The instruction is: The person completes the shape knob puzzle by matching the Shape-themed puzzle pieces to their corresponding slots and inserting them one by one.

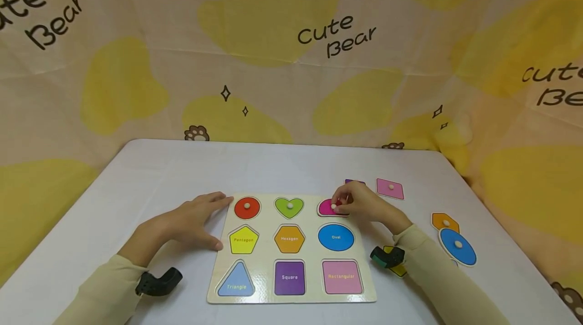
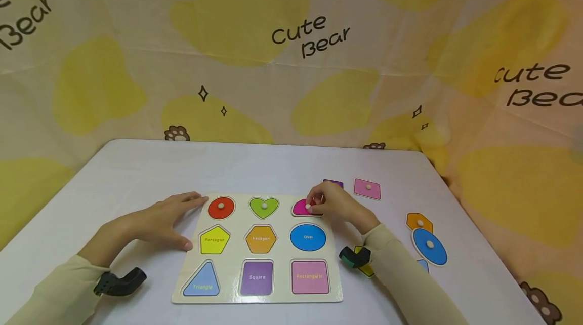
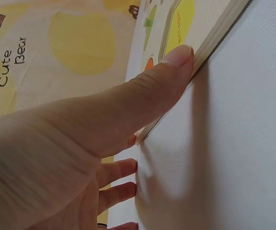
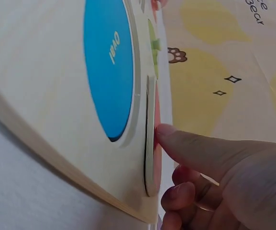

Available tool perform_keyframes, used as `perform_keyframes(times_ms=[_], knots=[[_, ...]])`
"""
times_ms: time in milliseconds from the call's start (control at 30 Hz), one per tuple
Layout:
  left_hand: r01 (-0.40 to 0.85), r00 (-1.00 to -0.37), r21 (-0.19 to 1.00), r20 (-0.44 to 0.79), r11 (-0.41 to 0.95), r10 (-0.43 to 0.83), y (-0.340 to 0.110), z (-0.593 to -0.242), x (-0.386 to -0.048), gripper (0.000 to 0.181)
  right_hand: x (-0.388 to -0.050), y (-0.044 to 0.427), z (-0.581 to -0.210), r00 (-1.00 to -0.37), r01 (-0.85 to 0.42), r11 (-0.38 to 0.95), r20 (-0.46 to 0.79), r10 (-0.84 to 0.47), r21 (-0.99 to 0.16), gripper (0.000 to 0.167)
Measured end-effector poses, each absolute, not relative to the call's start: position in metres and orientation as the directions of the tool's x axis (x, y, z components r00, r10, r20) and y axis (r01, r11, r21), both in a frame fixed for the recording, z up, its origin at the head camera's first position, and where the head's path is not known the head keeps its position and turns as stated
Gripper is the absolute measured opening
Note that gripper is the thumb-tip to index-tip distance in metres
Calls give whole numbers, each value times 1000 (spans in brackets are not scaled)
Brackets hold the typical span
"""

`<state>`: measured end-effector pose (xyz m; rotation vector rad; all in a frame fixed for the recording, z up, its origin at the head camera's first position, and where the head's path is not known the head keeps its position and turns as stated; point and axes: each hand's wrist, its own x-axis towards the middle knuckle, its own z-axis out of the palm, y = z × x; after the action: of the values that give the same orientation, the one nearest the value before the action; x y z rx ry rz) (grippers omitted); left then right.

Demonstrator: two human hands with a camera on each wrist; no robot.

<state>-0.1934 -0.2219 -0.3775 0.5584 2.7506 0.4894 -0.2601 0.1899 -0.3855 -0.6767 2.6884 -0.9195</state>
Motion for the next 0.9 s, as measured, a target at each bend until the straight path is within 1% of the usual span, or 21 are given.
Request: perform_keyframes(times_ms=[200,500,667,900], knots=[[312,-885,380,-218,871,413,-221,-379,-193,104,-257,189,-387,-865,-362,693,-53,-500,-624,8],[309,-887,368,-223,877,405,-220,-379,-193,104,-255,186,-387,-887,-330,725,-64,-458,-605,8],[304,-888,362,-226,881,400,-220,-379,-193,104,-255,185,-388,-888,-331,730,-65,-455,-598,9],[296,-890,361,-231,884,392,-220,-378,-193,104,-257,186,-387,-883,-327,744,-91,-460,-582,16]])
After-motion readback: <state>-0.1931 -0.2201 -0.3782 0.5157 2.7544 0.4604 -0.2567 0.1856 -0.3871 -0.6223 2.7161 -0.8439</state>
